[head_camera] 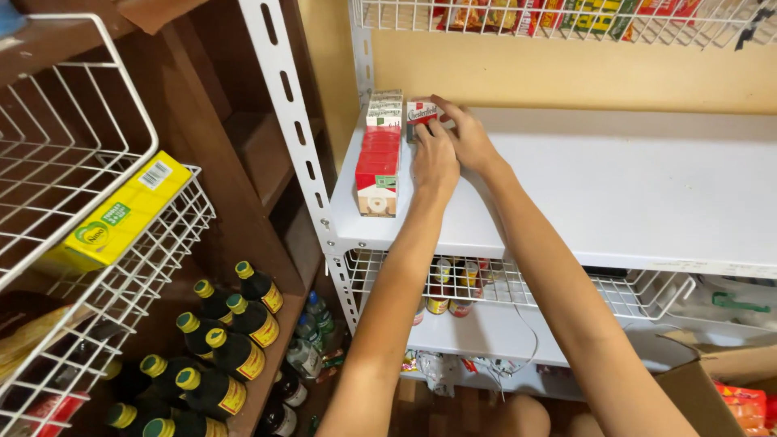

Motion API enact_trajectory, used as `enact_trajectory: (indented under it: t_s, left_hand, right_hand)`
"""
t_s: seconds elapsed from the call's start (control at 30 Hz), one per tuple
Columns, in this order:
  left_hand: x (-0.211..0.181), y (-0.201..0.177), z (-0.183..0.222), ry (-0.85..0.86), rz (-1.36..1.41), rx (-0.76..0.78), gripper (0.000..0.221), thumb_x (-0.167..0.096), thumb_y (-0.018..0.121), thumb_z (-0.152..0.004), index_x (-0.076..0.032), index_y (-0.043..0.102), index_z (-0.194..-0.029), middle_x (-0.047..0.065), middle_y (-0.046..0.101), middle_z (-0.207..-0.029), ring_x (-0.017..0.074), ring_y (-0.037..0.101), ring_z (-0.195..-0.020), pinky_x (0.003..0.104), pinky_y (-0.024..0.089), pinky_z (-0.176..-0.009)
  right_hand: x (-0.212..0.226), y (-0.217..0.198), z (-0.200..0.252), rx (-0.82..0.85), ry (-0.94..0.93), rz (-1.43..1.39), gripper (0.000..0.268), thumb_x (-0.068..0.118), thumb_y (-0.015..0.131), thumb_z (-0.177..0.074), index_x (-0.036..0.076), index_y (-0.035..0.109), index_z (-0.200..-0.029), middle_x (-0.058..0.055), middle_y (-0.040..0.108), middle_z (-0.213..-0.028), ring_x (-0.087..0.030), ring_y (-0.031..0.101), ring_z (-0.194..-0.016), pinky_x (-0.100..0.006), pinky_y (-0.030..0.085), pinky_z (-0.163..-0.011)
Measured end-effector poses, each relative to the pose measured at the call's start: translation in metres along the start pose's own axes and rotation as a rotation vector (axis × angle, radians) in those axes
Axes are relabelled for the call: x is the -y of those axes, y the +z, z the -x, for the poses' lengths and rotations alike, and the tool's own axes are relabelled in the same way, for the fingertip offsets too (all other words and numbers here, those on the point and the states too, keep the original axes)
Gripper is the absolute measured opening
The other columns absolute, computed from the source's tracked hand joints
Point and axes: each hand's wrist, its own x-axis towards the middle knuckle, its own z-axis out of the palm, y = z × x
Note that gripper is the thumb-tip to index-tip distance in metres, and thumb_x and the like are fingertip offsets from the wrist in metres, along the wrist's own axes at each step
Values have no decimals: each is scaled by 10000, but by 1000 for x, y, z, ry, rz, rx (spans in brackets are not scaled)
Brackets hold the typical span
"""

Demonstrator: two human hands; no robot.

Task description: The person takes small boxes from a cardboard box and places them onto a white wire shelf. They arrange the boxes in neat rows, stacking them next to existing items on the shelf.

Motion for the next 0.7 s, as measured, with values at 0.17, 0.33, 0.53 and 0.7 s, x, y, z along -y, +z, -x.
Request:
enact_trajectory:
  t_s: [0.17, 0.33, 0.53, 0.7]
  left_hand:
    - [5, 5, -1, -16, 0, -6, 489, 36, 622, -849, 87, 423, -1293, 313, 498, -1241, 471, 623, -1114, 489, 559, -877]
    - [1, -2, 2, -42, -15, 23, 432, 18, 625, -861, 61, 450, -1253, 298, 504, -1232, 470, 622, -1115, 497, 555, -871]
    - [0, -4, -1, -57, 0, 34, 396, -10, 619, -888, 38, 462, -1248, 280, 509, -1238, 444, 621, -1132, 489, 558, -864]
    - [0, -1, -2, -46, -12, 23, 390, -12, 622, -881, 37, 471, -1237, 276, 515, -1228, 444, 616, -1139, 481, 560, -874]
  right_hand:
    - [2, 1, 2, 75, -22, -99, 600, 61, 644, -990, 63, 445, -1556, -238, 632, -1327, -286, 674, -1100, -387, 579, -906]
    - [21, -3, 5, 129, 172, -150, 645, 61, 613, -966, 77, 408, -1578, -199, 683, -1208, -279, 692, -987, -383, 569, -875]
    - [23, -5, 4, 87, -16, -74, 683, -8, 610, -933, 55, 391, -1577, -242, 675, -1285, -323, 694, -1100, -409, 568, -905]
    - [26, -7, 5, 103, 70, -64, 696, 6, 610, -934, 88, 390, -1590, -254, 685, -1223, -340, 692, -1082, -419, 560, -904]
